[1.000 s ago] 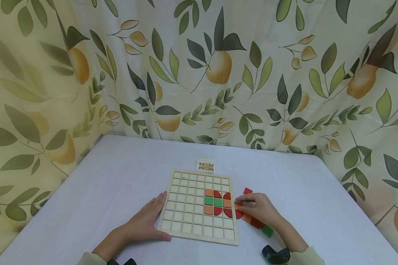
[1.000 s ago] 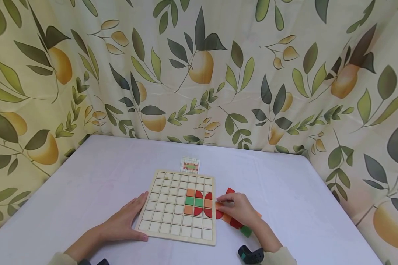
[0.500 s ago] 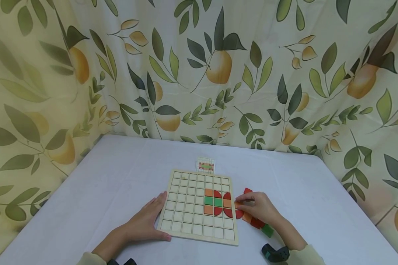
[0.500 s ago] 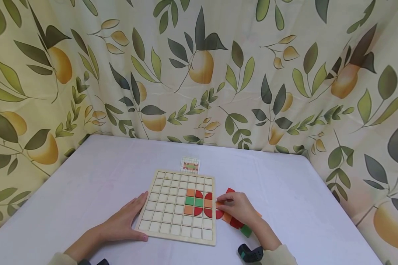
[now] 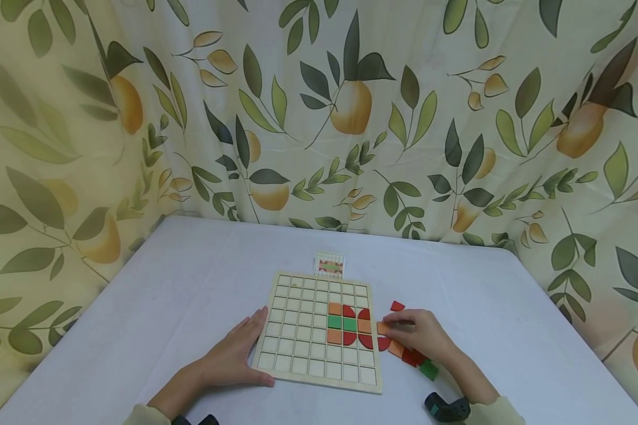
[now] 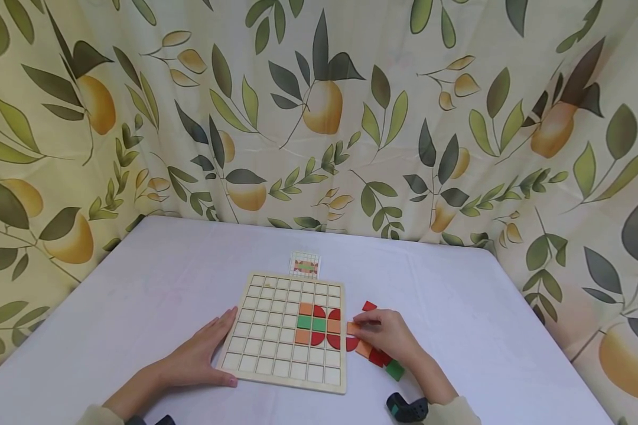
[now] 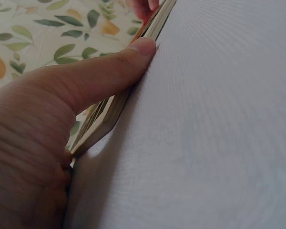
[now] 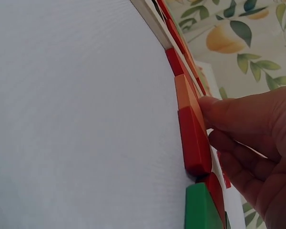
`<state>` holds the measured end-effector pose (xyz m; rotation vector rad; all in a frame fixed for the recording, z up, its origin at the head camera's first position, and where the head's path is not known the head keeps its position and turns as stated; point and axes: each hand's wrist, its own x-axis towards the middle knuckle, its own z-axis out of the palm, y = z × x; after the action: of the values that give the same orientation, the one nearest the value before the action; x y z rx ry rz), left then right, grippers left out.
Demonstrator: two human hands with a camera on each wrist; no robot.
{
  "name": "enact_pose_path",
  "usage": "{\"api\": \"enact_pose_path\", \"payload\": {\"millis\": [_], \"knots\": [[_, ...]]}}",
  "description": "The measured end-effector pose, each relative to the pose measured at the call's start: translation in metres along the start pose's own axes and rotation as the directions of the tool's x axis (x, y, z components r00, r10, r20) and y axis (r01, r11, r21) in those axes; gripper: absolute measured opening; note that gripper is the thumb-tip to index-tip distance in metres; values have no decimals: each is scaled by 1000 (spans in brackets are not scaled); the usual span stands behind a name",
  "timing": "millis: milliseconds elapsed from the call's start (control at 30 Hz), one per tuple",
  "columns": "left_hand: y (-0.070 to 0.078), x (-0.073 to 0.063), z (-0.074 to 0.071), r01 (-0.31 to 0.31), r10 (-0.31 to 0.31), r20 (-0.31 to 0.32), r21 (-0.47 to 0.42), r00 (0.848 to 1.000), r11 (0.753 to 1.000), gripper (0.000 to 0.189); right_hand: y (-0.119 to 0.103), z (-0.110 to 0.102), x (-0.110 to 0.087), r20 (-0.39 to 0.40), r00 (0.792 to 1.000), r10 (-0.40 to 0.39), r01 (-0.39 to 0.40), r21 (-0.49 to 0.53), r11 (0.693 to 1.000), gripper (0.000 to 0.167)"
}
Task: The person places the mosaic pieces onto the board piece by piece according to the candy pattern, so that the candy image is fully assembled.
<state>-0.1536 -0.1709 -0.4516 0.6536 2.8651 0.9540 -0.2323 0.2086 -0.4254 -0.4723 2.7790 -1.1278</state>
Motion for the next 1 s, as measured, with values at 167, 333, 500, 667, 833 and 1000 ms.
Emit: {"api": "enact_pose_path", "payload": {"millis": [167,333,500,667,833,1000], "knots": [[-1,0,0,-3,3,-2,5,1000,1000,128,2,-2,-1,20,999,-37,37,-5,999,27],[-1,0,1,-4,4,-3,3,1000,1000,128,2,-3,-1,33,996,-77,77,-4,997,27],[-1,0,1,3,-3,-1,6,1000,1000,129,2,-2,-1,32,995,-93,94,-21,995,26],[-1,1,1,5,-5,1,4,1000,1000,129,3,-1,-2,8,998,-67,67,-21,998,28],[0,0,0,-1,1,0,5,1000,1000,129,4,1,-1,-23,1000,7,-7,13,1000,30],[0,0,0,11,-11,6,5,1000,1000,129,3,2,1,-38,999,28,-27,29,999,29]]}}
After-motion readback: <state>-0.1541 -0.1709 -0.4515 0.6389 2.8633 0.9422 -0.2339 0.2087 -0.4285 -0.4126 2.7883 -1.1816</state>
